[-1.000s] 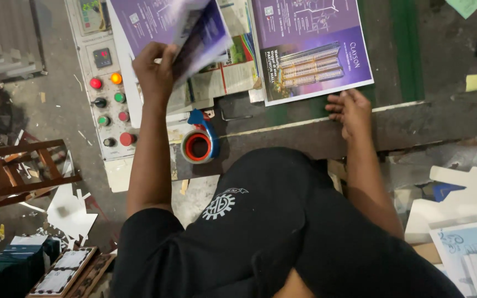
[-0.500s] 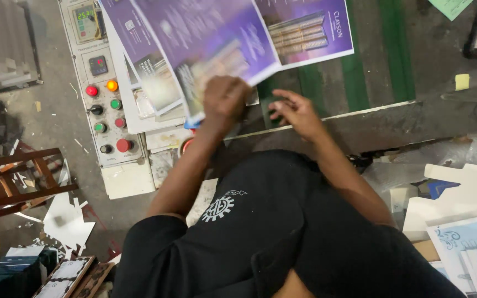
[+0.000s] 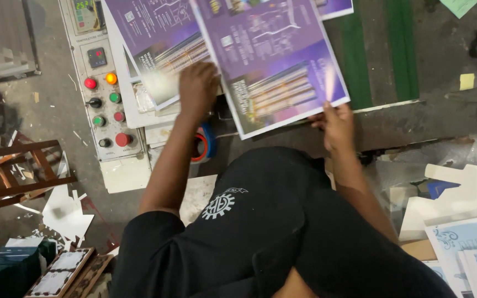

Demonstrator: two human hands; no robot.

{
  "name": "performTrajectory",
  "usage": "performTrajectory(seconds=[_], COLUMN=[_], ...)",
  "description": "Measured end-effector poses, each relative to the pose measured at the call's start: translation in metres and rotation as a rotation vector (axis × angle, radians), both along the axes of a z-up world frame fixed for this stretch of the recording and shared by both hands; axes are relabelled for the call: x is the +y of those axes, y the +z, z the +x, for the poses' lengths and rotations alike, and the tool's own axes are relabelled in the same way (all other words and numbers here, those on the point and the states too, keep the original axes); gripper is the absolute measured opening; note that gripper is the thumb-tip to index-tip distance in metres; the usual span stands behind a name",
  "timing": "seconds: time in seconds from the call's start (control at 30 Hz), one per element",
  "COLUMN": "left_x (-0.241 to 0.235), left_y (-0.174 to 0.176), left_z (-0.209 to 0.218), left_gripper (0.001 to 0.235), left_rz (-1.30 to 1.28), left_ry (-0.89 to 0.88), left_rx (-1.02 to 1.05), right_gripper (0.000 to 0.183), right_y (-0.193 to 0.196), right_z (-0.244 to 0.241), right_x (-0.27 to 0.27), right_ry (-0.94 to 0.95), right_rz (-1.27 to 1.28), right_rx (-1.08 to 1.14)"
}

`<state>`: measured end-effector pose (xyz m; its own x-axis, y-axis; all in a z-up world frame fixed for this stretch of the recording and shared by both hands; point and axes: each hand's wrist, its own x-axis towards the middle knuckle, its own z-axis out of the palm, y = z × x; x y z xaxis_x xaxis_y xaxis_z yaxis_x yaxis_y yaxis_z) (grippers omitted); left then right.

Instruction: Sorting and collating printed advertisement sheets at a printing press workstation.

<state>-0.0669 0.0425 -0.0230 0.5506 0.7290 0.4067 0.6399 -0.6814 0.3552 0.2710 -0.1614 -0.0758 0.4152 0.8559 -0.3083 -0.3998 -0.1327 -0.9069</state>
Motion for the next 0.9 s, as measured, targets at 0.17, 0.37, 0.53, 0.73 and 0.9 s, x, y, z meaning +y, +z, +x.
performTrajectory(seconds=[0.17, 0.37, 0.53, 0.73, 0.9], left_x=[0.019, 0.031, 0.025, -0.017, -0.032], left_y=[0.026, 0.024, 0.072, 0.111, 0.100], left_z=[-0.022, -0.036, -0.033, -0.005, 0.001], left_gripper=[0.076, 0.046, 0.013, 0.006, 0.006], left_rz=[0.078, 0.013, 0.116, 0.270, 0.198], left_ry=[0.099, 0.059, 0.133, 0.157, 0.171], left_rx=[0.217, 0.311, 0.195, -0.037, -0.090], right_gripper=[0.019, 0.018, 0.018, 0.020, 0.022], right_y=[0.004, -0.009, -0.012, -0.008, -0.008], right_z=[0.044, 0.076, 0.078, 0.071, 0.063], right_x=[-0.037, -0.077, -0.095, -0.093, -0.072], right_ry=[-0.103, -0.150, -0.143, -0.142, -0.118], right_rz=[-0.020, -0.084, -0.097, -0.148, -0.159], right_rx=[-0.023, -0.047, -0.063, -0.090, -0.065])
